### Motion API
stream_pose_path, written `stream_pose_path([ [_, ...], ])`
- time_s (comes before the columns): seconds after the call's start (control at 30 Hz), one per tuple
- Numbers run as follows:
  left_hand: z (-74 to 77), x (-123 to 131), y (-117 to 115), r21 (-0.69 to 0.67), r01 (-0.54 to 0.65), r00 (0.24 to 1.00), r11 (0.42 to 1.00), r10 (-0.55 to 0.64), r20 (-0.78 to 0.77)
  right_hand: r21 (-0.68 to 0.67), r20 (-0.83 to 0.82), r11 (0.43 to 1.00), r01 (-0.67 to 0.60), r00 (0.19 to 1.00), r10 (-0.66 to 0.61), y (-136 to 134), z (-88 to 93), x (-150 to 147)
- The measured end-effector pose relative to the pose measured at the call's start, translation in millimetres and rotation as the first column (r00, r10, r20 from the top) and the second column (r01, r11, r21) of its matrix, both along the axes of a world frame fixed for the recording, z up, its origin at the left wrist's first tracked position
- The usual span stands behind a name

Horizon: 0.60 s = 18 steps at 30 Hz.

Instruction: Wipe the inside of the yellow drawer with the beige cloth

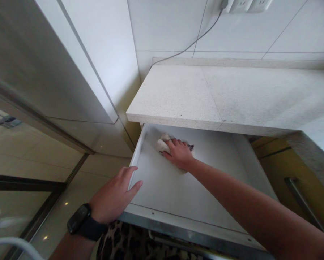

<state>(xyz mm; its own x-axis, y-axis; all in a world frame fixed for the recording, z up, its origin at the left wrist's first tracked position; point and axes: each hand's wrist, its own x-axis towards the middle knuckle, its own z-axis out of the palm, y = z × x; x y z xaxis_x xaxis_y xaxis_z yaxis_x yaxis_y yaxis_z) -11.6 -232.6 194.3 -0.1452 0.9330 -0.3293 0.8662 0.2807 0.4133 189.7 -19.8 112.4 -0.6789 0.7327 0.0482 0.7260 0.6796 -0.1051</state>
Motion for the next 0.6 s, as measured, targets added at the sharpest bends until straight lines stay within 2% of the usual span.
stream_pose_path([
  [0.1,-0.1,-0.5,-0.7,0.004,0.007,1.0,1.0,-0.007,0.0,0.037,0.015,0.972,0.23,0.973,-0.231,31.2,-4.6,26.1],
  [0.17,0.0,-0.5,-1.2,-0.001,0.014,1.0,1.0,-0.014,-0.005,0.06,0.013,0.914,0.4,0.916,-0.402,52.9,-7.8,38.4],
  [0.23,0.4,0.1,-1.2,-0.005,0.022,1.0,1.0,-0.022,-0.015,0.075,-0.001,0.848,0.524,0.851,-0.526,69.5,-10.1,40.8],
  [0.3,1.1,1.2,-0.9,-0.003,0.026,0.999,1.0,-0.027,-0.029,0.075,-0.009,0.816,0.573,0.819,-0.574,78.5,-10.7,30.5],
  [0.43,2.4,2.9,0.2,-0.008,0.017,0.998,1.0,-0.018,-0.052,0.015,0.016,0.857,0.515,0.857,-0.515,73.1,-5.8,-20.0],
  [0.53,2.5,2.7,0.7,-0.014,0.011,0.999,1.0,-0.012,-0.045,0.005,0.008,0.928,0.372,0.928,-0.372,51.0,0.1,-59.2],
  [0.6,2.0,2.0,0.8,-0.009,0.008,0.999,1.0,-0.009,-0.032,0.014,-0.01,0.97,0.244,0.97,-0.244,29.7,3.1,-74.2],
])
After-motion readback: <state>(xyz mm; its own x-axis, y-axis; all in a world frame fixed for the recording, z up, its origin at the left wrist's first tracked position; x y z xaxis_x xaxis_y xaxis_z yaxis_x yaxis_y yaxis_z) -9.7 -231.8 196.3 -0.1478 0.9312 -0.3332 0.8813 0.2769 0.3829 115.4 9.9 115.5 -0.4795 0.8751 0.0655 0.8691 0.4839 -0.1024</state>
